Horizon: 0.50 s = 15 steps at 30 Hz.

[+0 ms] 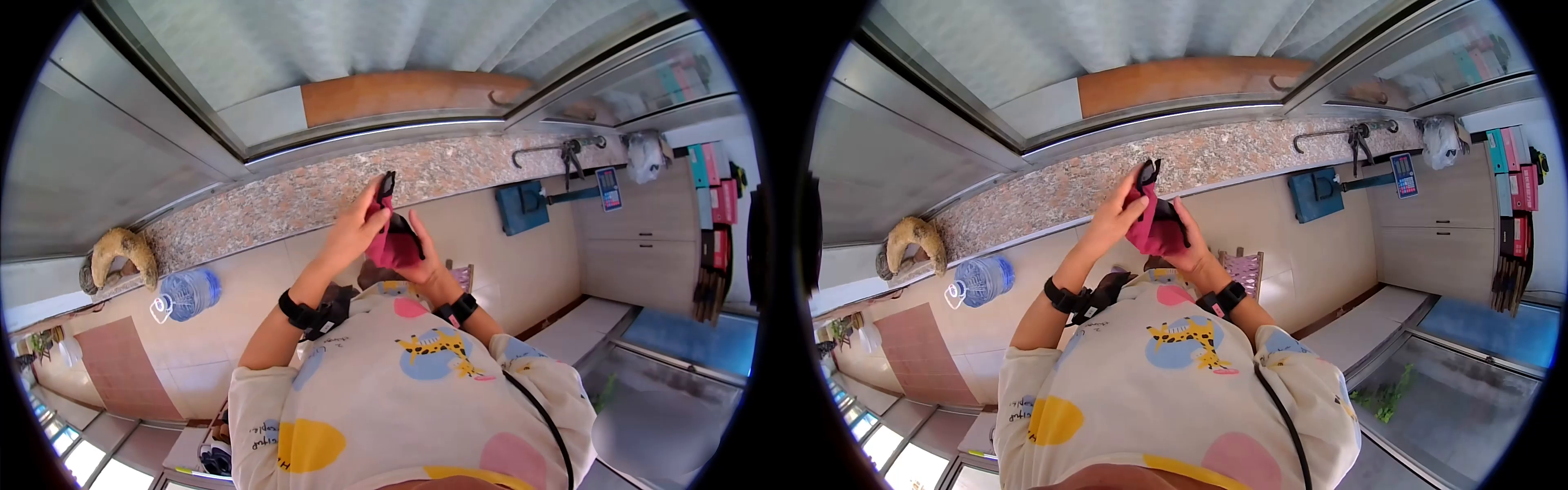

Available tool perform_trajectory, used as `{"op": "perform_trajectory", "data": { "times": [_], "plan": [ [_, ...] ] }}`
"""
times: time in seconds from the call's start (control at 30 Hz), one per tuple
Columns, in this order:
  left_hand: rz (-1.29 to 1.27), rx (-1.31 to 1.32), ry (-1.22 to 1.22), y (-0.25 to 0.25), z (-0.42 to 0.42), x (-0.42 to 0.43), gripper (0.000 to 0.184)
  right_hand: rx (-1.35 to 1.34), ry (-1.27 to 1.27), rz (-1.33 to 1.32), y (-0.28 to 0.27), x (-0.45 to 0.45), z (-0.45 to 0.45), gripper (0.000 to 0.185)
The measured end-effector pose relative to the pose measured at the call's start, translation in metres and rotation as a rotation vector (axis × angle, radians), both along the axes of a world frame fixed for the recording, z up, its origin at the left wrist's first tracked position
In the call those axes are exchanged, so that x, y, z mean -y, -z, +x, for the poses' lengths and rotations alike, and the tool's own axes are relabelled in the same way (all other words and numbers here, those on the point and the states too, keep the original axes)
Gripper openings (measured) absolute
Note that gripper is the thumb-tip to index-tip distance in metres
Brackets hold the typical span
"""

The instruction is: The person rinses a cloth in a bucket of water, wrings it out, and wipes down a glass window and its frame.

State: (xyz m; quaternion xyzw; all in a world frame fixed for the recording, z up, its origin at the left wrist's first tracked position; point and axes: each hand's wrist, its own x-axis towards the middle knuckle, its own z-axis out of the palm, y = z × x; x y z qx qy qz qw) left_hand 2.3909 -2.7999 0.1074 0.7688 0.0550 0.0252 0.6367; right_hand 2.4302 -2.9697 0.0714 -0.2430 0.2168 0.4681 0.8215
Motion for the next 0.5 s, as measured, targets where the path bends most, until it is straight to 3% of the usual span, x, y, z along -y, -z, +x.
{"op": "perform_trajectory", "data": {
  "times": [0.07,0.13,0.17,0.23,0.33,0.4,0.5],
  "plan": [
    [0.446,0.181,0.228,0.003,-0.011,-0.001,0.069,0.029,-0.020,-0.019,0.007,0.006,0.013,0.033],
    [0.282,0.146,0.256,-0.016,-0.022,-0.014,0.070,0.145,-0.063,0.003,0.029,0.020,0.043,0.027],
    [0.239,0.079,0.233,-0.017,-0.032,-0.024,0.069,0.196,0.084,-0.221,-0.001,0.016,0.055,0.025],
    [0.194,-0.107,0.074,-0.006,-0.056,-0.050,0.056,0.382,0.239,-0.305,-0.002,0.053,0.098,0.025],
    [0.115,-0.245,-0.091,0.024,-0.099,-0.075,0.048,0.672,0.541,-0.346,-0.008,0.103,0.177,0.035],
    [-0.053,-0.335,-0.268,0.043,-0.123,-0.076,0.045,0.764,0.699,-0.582,0.000,0.123,0.226,0.039],
    [-0.224,-0.495,-0.379,0.030,-0.138,-0.051,0.043,0.809,0.712,-0.736,0.004,0.102,0.263,0.061]
  ]
}}
